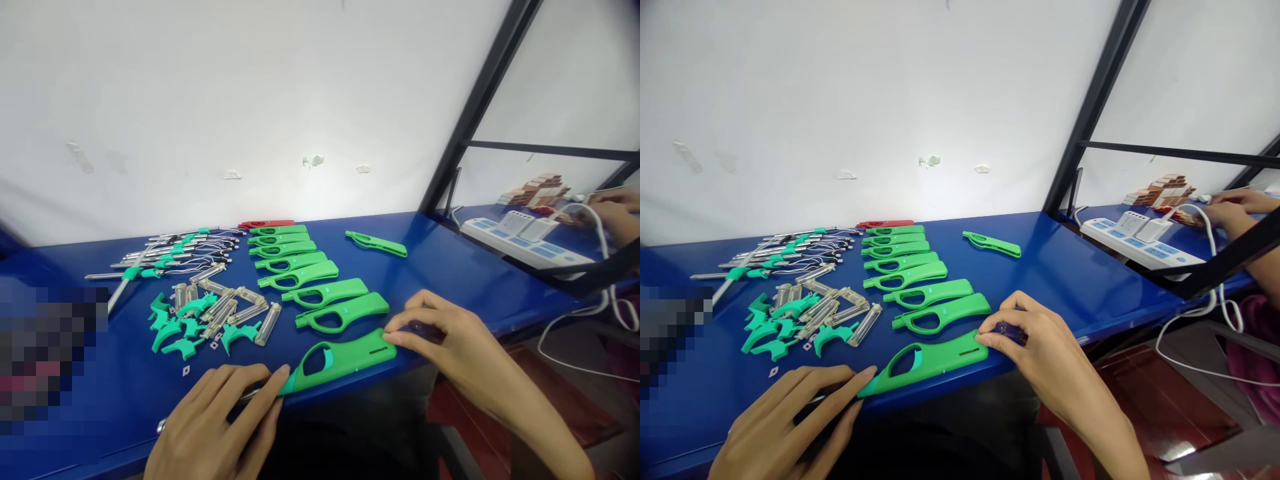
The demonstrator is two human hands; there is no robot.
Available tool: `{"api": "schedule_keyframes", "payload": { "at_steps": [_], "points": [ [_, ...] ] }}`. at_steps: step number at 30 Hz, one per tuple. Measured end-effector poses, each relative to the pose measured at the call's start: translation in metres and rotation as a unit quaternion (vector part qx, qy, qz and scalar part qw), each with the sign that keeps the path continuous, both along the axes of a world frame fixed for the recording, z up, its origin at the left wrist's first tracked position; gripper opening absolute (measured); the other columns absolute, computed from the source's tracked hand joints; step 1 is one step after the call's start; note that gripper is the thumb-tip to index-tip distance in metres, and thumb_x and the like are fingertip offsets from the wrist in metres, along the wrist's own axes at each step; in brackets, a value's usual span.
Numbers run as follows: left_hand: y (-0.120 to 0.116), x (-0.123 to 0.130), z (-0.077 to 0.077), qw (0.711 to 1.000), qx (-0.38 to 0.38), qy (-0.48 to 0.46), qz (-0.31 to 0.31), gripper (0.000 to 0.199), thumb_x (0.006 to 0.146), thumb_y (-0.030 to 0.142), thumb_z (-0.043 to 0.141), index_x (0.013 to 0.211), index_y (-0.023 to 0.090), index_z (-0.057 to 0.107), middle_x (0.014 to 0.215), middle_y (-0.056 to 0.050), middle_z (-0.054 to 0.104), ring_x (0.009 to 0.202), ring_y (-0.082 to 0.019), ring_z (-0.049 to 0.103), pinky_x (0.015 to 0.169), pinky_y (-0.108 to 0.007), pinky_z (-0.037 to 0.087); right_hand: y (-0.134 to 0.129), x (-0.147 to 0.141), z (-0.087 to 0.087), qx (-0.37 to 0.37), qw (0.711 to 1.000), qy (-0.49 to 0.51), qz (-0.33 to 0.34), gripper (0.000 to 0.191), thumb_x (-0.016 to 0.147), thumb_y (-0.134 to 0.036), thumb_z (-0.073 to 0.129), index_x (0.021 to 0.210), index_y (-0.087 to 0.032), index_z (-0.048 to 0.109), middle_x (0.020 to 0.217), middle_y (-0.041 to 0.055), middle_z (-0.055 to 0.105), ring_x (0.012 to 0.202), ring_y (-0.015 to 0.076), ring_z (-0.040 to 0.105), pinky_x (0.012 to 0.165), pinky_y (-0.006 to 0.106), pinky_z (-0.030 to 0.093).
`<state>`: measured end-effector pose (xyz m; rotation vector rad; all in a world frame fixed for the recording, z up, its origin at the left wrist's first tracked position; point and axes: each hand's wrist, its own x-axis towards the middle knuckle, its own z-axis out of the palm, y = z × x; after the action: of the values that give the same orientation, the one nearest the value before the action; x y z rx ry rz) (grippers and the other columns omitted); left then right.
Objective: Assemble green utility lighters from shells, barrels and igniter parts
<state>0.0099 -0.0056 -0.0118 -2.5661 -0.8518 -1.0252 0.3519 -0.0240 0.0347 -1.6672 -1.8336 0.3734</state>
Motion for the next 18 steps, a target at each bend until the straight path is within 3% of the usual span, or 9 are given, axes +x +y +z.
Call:
{"api": "schedule_keyframes", "payload": {
  "at_steps": [10, 18],
  "points": [
    [-0.0006, 0.0020, 0.0026, 1.000, -0.014, 0.003, -0.008, 0.030, 0.108, 0.009, 0.057, 0.134, 0.016, 0.072, 0.109, -0.007, 0.070, 0.097, -0.017, 0.064, 0.089, -0.033, 0.047, 0.0086, -0.0048, -0.0029, 0.016, 0.999, -0.002, 0.029, 0.027, 0.103, -0.046, 0.066, 0.086, -0.029, 0.078, 0.096, 0.0035, 0.071, 0.081, 0.0217, 0.071, 0.073, 0.033, 0.055],
    [0.0016, -0.0011, -0.0001, 1.000, -0.013, 0.004, 0.005, 0.033, 0.108, 0.010, 0.058, 0.139, 0.017, 0.069, 0.109, -0.006, 0.071, 0.095, -0.018, 0.065, 0.088, -0.033, 0.048, 0.0098, -0.0103, -0.0059, 0.063, 0.998, 0.013, 0.001, 0.024, 0.103, -0.044, 0.066, 0.088, -0.028, 0.077, 0.099, 0.0040, 0.070, 0.085, 0.0221, 0.071, 0.074, 0.033, 0.055]
  ]
}}
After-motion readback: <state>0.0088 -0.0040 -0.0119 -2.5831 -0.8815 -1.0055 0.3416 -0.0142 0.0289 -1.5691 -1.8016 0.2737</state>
